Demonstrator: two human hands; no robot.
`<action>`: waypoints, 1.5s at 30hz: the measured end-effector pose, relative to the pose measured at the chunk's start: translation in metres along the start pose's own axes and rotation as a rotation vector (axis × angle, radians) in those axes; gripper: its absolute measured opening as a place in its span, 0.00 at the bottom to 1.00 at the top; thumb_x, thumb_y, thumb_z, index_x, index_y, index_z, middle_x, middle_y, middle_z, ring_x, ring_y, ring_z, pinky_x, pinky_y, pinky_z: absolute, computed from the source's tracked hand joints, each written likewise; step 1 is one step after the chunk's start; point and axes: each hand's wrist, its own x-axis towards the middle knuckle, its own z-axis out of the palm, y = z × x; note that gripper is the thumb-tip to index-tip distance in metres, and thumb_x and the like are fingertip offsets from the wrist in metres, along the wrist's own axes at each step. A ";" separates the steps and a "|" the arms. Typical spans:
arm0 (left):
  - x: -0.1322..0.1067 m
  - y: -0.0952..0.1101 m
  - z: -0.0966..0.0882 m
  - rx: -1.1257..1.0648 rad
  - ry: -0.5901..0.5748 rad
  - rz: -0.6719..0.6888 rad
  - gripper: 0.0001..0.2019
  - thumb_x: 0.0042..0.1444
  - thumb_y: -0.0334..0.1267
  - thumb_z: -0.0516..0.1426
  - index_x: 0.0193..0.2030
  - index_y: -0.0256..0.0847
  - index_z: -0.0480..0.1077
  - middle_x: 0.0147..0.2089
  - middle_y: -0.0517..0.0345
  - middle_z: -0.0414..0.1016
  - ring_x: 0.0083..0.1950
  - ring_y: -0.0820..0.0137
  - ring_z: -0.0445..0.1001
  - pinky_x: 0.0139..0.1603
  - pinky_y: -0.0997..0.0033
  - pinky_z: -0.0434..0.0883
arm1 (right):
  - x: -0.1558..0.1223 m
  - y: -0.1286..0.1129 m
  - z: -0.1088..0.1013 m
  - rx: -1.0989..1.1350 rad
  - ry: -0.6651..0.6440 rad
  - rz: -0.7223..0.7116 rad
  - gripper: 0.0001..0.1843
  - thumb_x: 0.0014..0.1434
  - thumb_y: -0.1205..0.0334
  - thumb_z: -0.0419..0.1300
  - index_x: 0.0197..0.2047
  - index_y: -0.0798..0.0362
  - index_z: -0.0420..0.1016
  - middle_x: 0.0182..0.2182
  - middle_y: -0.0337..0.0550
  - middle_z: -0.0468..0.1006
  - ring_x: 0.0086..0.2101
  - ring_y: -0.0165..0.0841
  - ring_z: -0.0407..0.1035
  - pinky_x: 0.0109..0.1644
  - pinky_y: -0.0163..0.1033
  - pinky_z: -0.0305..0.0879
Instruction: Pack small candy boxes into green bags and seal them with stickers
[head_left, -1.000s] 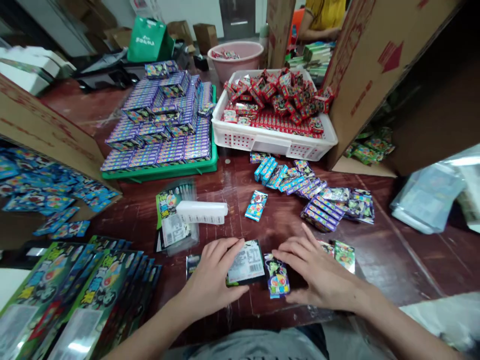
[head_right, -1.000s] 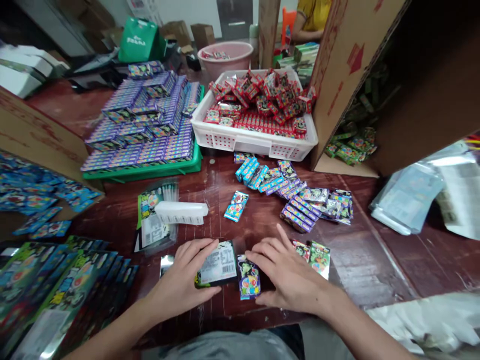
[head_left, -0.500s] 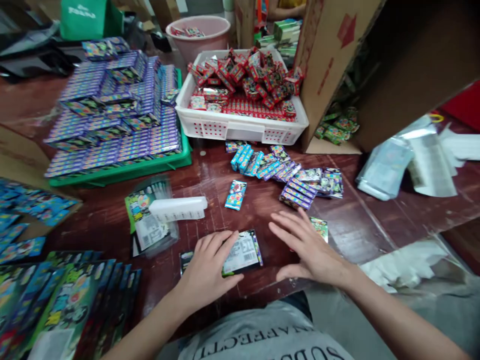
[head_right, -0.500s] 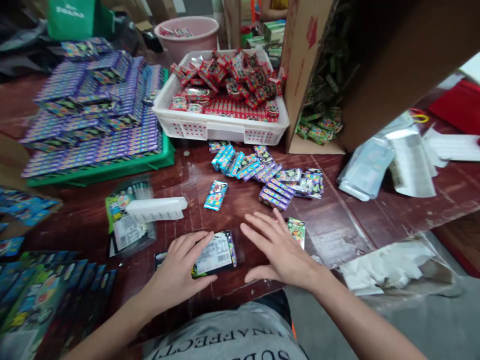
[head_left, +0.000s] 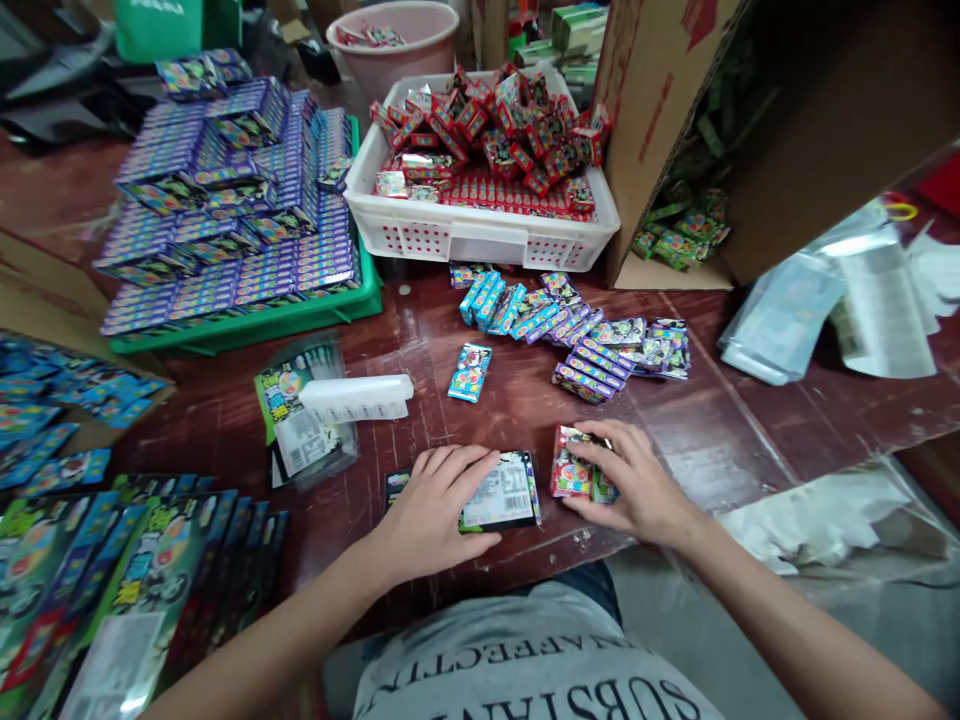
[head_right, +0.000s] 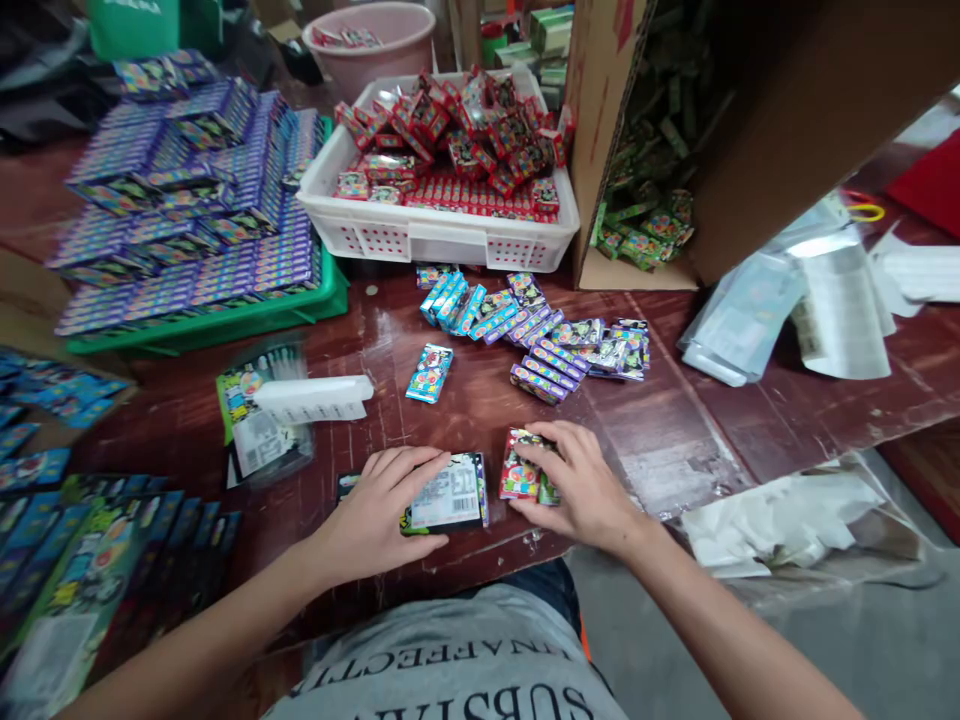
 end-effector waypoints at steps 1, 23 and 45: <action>0.000 0.001 0.000 -0.007 0.017 -0.007 0.42 0.51 0.46 0.67 0.71 0.44 0.56 0.67 0.47 0.65 0.64 0.53 0.63 0.64 0.50 0.60 | 0.003 -0.005 0.003 0.003 0.036 0.002 0.31 0.62 0.50 0.65 0.64 0.48 0.63 0.61 0.56 0.66 0.60 0.50 0.61 0.61 0.61 0.63; -0.013 -0.011 -0.001 0.011 0.014 -0.120 0.43 0.49 0.44 0.68 0.71 0.42 0.58 0.67 0.47 0.65 0.64 0.51 0.63 0.63 0.49 0.60 | 0.042 -0.007 0.001 0.178 -0.325 -0.125 0.55 0.56 0.37 0.66 0.74 0.54 0.46 0.72 0.62 0.49 0.71 0.54 0.43 0.73 0.69 0.38; 0.013 0.014 0.017 -1.042 0.497 -0.438 0.25 0.66 0.40 0.56 0.68 0.49 0.58 0.59 0.50 0.69 0.51 0.64 0.75 0.52 0.61 0.74 | 0.106 -0.019 0.021 0.888 -0.159 0.279 0.13 0.66 0.54 0.61 0.53 0.46 0.73 0.45 0.42 0.77 0.43 0.36 0.73 0.48 0.44 0.72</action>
